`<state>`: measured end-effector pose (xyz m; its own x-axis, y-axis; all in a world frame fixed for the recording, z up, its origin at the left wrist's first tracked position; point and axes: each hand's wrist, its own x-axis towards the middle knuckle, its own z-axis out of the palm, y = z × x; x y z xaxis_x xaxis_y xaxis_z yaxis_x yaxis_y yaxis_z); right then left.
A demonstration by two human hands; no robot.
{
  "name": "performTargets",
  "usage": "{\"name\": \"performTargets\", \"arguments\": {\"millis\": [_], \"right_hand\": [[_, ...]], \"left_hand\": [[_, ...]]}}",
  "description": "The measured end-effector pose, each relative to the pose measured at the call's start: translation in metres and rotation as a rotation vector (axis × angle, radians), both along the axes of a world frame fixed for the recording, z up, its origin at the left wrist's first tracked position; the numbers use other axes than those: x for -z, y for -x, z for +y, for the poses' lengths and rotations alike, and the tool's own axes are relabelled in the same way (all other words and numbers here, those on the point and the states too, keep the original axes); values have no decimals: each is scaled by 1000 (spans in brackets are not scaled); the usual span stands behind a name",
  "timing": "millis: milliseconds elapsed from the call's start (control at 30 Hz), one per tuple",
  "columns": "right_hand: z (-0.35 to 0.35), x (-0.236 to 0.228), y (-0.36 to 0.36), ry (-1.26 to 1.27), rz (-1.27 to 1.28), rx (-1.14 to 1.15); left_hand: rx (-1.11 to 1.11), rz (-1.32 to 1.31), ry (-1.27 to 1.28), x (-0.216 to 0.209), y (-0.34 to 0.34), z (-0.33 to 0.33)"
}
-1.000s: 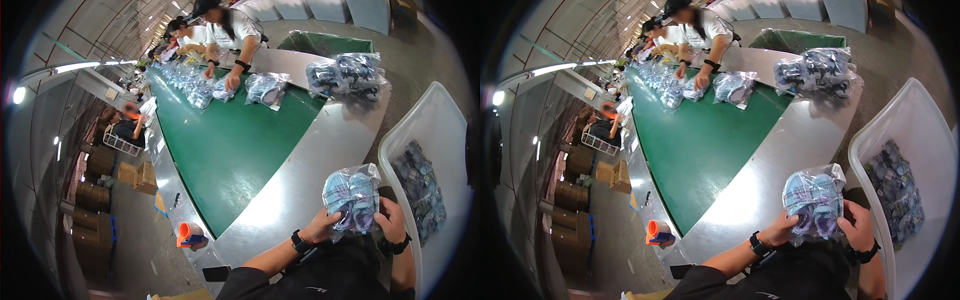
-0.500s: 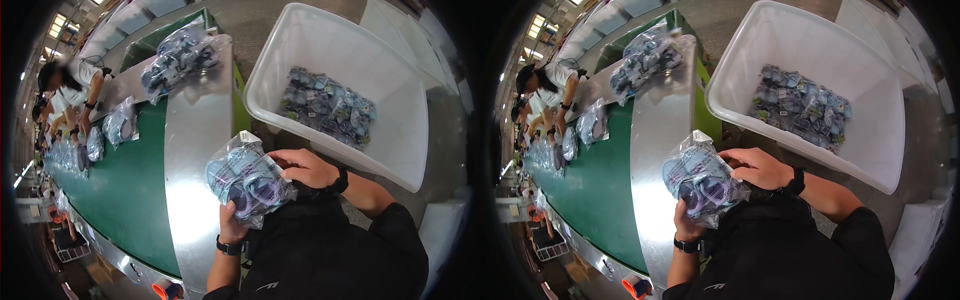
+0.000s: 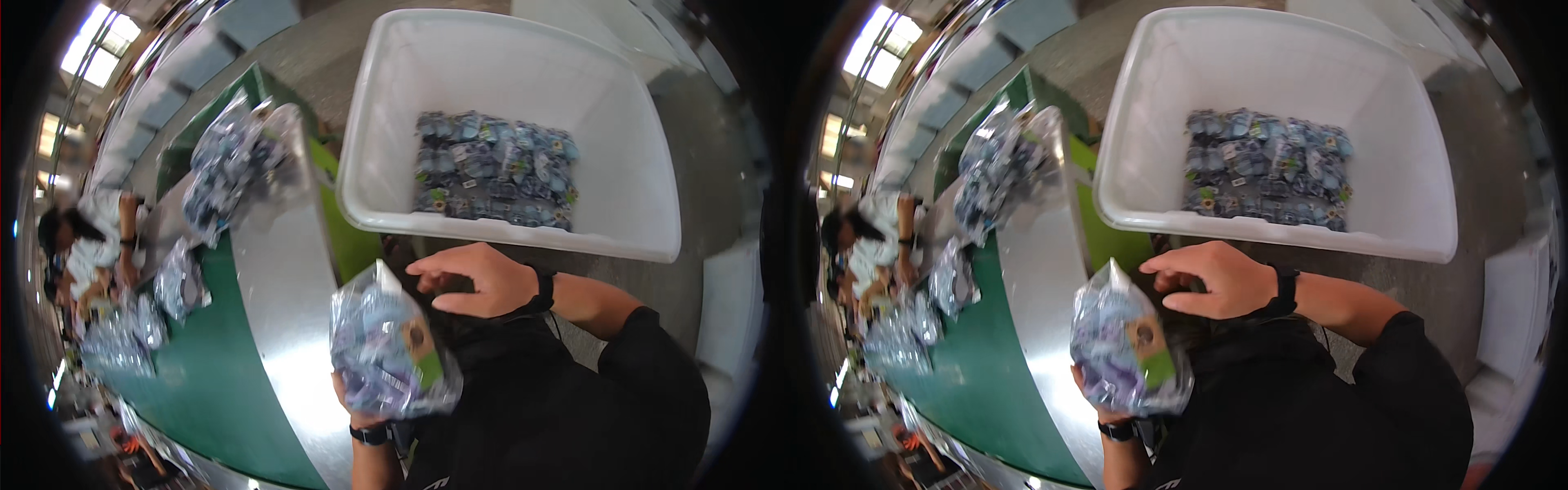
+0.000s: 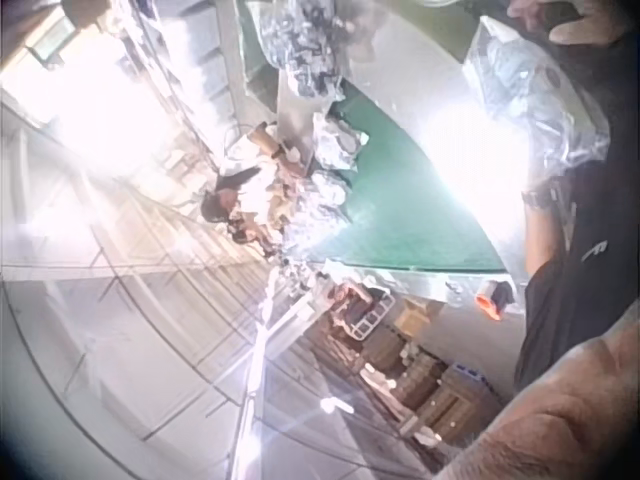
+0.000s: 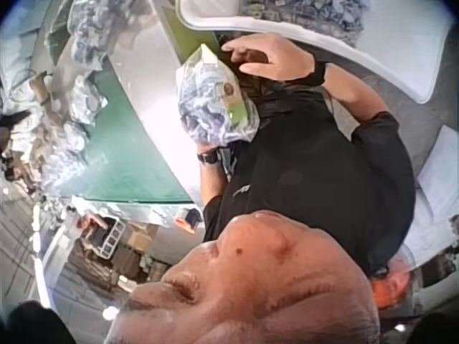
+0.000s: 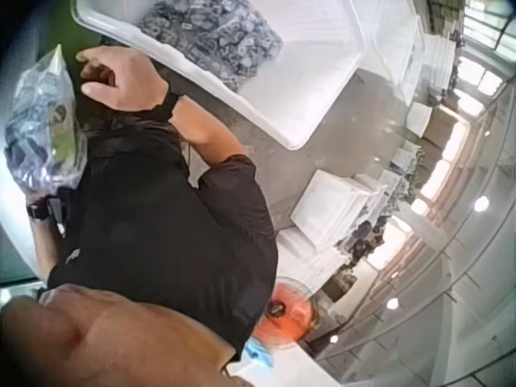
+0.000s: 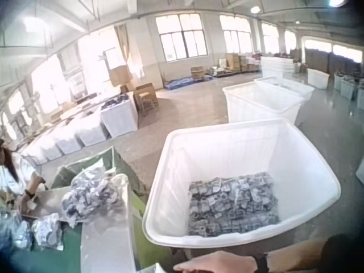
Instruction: The person repeatedly picks packaged socks from a white bin and places them onto a green conveyor belt. The person handles the items one at a time, moving them from the bin to the belt where other workers are present.
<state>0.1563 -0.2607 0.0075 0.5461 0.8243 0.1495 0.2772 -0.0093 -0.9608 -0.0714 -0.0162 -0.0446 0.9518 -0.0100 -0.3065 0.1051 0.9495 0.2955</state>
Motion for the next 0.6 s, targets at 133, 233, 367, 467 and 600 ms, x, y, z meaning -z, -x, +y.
{"name": "performTargets", "arguments": {"millis": [133,233,367,467,600], "right_hand": [[-14,-6,5,-101,-318,-18],[-20,-8,13,-182,-408,-80],[-36,-1,1,-135,-364,-287],[-64,4,-14,-168,-293,-127],[-121,6,-35,-40,-191,171]], "left_hand": [[-31,102,-102,-9,-4,-8],[144,182,-159,-11,-17,-16],[276,235,-185,1,-33,-25],[308,262,-215,12,-44,-31],[369,200,-323,15,-63,-34]]}}
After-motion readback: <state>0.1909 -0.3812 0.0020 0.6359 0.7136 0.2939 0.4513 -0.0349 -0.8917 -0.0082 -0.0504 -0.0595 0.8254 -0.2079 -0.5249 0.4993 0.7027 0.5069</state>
